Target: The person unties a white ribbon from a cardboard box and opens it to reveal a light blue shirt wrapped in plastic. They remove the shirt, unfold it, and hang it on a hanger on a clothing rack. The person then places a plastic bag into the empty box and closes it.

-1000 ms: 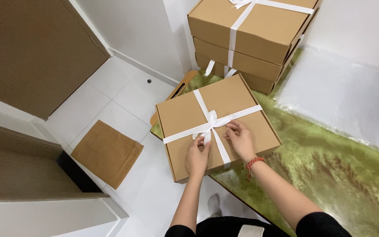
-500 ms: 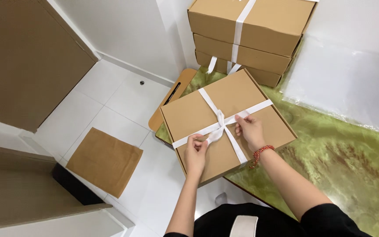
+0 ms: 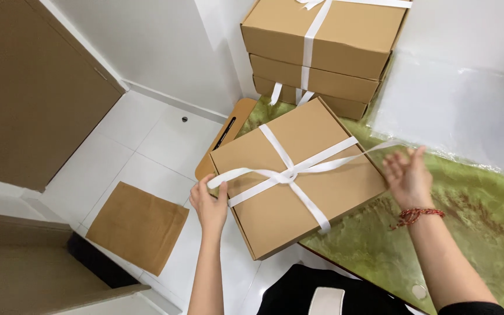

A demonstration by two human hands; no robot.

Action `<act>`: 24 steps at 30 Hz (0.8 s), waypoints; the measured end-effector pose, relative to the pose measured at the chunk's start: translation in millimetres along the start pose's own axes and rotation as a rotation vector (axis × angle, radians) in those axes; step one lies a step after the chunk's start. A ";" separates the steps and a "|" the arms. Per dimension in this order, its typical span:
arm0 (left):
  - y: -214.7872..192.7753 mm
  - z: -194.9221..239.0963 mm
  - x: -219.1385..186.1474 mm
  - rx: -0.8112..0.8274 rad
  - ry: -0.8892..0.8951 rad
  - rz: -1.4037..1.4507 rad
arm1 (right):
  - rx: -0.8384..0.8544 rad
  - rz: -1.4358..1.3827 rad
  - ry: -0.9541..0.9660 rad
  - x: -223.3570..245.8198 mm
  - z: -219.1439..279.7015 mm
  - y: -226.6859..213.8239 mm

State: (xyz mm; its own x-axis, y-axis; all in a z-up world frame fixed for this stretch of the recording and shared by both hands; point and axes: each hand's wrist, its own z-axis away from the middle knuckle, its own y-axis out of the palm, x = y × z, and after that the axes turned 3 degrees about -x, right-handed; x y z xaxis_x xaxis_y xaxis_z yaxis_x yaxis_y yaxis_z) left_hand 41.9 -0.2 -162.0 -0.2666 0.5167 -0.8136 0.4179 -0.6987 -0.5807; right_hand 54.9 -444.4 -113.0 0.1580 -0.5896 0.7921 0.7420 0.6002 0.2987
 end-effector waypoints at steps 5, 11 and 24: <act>68.0 -7.9 -36.1 0.233 0.077 0.044 | 0.350 0.381 0.043 -56.7 74.7 35.7; 156.8 -2.8 -80.4 0.653 -0.290 0.670 | 0.614 1.178 -0.346 -128.8 68.5 45.7; 33.6 -6.2 -247.2 0.533 0.603 0.315 | -0.259 0.975 -0.754 -66.8 -32.4 -133.2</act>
State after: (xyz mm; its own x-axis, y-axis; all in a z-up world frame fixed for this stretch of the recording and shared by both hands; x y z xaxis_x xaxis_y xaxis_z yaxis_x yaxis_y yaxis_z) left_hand 127.2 -148.4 19.8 0.3627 0.3285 -0.8721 -0.1083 -0.9146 -0.3895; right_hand -33.4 -502.5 -223.0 0.3638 0.5443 0.7560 0.6461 0.4372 -0.6256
